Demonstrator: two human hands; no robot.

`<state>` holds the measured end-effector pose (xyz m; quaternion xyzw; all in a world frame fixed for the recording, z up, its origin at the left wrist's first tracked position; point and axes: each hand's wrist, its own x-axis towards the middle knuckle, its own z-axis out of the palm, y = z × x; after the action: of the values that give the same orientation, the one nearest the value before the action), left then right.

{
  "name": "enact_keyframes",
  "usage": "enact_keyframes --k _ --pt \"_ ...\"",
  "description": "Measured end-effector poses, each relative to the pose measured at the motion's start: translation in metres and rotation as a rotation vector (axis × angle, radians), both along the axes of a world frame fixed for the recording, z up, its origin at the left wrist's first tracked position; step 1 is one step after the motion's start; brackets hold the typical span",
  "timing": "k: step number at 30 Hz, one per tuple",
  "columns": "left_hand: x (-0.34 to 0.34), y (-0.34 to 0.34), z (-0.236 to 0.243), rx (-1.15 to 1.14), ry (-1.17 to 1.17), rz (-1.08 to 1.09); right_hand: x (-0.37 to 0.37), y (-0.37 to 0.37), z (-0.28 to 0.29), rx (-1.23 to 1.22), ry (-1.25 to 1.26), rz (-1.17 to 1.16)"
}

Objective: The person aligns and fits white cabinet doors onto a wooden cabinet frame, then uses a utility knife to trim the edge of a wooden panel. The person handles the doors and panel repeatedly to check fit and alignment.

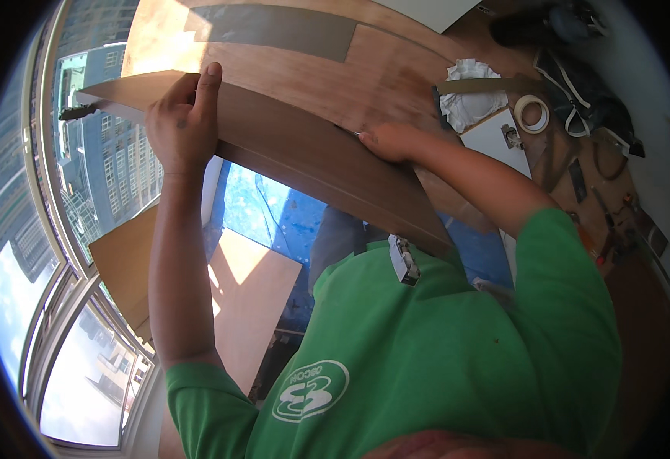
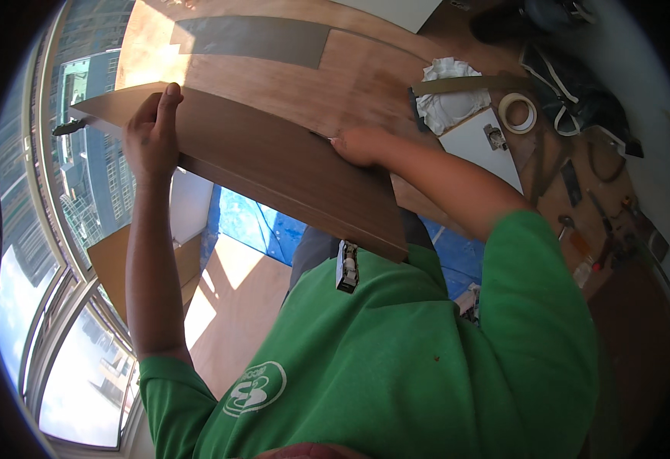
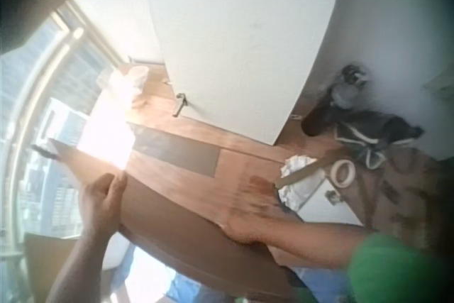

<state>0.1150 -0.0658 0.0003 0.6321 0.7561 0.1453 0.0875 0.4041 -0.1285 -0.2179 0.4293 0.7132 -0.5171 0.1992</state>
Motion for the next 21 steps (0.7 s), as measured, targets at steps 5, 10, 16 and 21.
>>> enact_keyframes --k 5,10,16,21 --pt "0.0 0.0 -0.001 0.021 -0.037 0.002 0.036 -0.022 0.004 0.002 0.005 -0.023" --pt "0.0 0.001 -0.001 0.029 -0.027 -0.001 0.076 -0.048 0.002 -0.006 0.004 -0.048" --pt "0.001 0.0 0.0 0.012 -0.019 -0.008 0.117 -0.075 0.004 -0.055 -0.066 -0.053" --pt "0.0 -0.001 0.002 0.014 0.015 -0.033 0.143 -0.089 0.021 -0.032 -0.153 -0.032"
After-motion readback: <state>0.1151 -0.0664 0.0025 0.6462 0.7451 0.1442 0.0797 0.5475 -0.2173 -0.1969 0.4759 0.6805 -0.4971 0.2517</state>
